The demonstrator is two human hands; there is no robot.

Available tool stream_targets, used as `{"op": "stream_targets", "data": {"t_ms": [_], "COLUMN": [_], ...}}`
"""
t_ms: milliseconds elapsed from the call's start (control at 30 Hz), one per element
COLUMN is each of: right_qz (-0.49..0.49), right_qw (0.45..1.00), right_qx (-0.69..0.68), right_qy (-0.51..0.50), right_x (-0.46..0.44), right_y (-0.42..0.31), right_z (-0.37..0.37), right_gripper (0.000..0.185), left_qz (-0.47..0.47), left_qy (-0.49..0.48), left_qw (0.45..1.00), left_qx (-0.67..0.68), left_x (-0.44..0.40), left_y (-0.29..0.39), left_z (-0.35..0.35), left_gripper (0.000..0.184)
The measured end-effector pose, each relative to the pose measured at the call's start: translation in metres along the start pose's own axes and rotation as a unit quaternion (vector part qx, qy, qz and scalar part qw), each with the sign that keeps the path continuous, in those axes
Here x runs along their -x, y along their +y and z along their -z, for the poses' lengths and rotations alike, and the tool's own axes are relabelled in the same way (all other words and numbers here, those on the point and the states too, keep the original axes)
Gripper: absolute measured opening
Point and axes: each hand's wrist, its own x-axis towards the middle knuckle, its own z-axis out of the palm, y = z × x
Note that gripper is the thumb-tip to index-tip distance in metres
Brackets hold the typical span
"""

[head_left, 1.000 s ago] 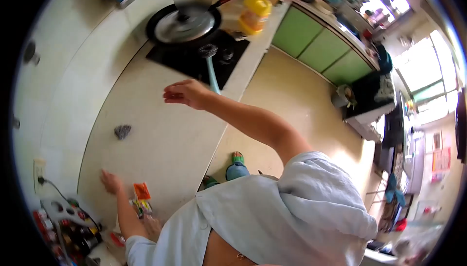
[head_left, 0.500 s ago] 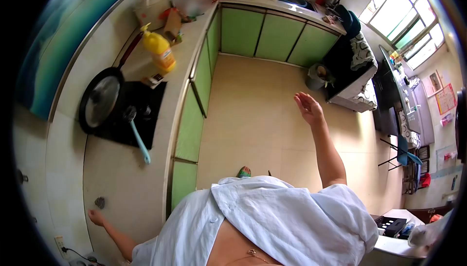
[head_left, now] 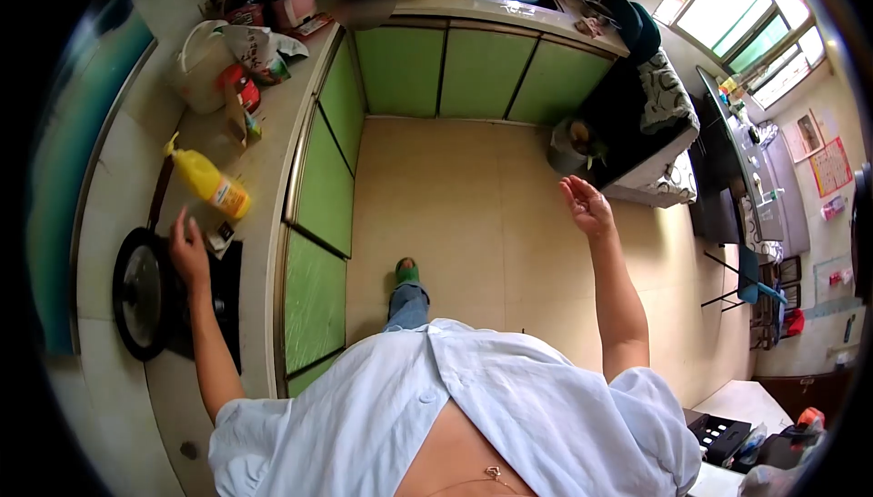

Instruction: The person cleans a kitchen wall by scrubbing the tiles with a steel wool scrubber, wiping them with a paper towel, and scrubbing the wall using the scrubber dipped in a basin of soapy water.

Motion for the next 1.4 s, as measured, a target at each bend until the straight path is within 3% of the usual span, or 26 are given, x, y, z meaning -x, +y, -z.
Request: {"op": "stream_targets", "data": {"t_ms": [67,200,233,267,300,367,467,567,633,733,967,1233,1333,1400], "right_qz": [0.016,0.036,0.049,0.059,0.063,0.074,0.094,0.096,0.098,0.088,0.016,-0.06,-0.098,-0.105], "right_qw": [1.0,0.999,0.997,0.992,0.993,0.994,0.988,0.987,0.983,0.976,0.983,0.981,0.976,0.969], "right_qx": [0.015,-0.003,0.004,0.012,0.003,-0.004,0.025,0.036,0.051,0.042,0.017,0.121,0.17,0.224], "right_qy": [0.01,0.011,0.061,0.115,0.102,0.076,0.12,0.127,0.149,0.194,0.18,0.136,0.091,0.033], "right_x": [-0.029,-0.089,-0.102,-0.114,-0.125,-0.141,-0.157,-0.174,-0.192,-0.239,-0.399,-0.52,-0.554,-0.58], "right_y": [-0.015,-0.054,-0.064,-0.074,-0.084,-0.103,-0.125,-0.145,-0.157,-0.179,-0.215,-0.23,-0.225,-0.219], "right_z": [-0.007,-0.006,-0.008,-0.008,-0.003,-0.004,-0.022,-0.027,-0.022,0.002,0.014,-0.069,-0.124,-0.163], "right_gripper": [0.02,0.021,0.021,0.02,0.02,0.019,0.019,0.021,0.022,0.022,0.028,0.029,0.028,0.027], "left_qz": [-0.111,-0.084,-0.156,-0.12,-0.181,-0.156,-0.17,-0.224,-0.2,-0.195,-0.147,-0.045,-0.041,0.002], "left_qy": [0.016,-0.062,-0.04,-0.071,-0.068,-0.131,-0.199,-0.19,-0.249,-0.241,-0.313,-0.274,-0.267,-0.285], "left_qw": [0.993,0.985,0.971,0.944,0.969,0.949,0.94,0.924,0.922,0.927,0.93,0.959,0.963,0.956], "left_qx": [0.02,0.138,0.177,0.298,0.151,0.241,0.221,0.245,0.218,0.21,0.122,0.065,0.023,0.077], "left_x": [-0.037,-0.112,-0.132,-0.15,-0.168,-0.2,-0.238,-0.272,-0.293,-0.318,-0.372,-0.414,-0.422,-0.423], "left_y": [0.014,0.066,0.075,0.064,0.103,0.149,0.22,0.277,0.317,0.358,0.429,0.457,0.454,0.452], "left_z": [-0.059,-0.176,-0.21,-0.269,-0.276,-0.339,-0.42,-0.511,-0.553,-0.631,-0.776,-0.898,-0.913,-0.909], "left_gripper": [0.026,0.025,0.026,0.026,0.026,0.027,0.028,0.029,0.031,0.032,0.034,0.038,0.029,0.019]}}
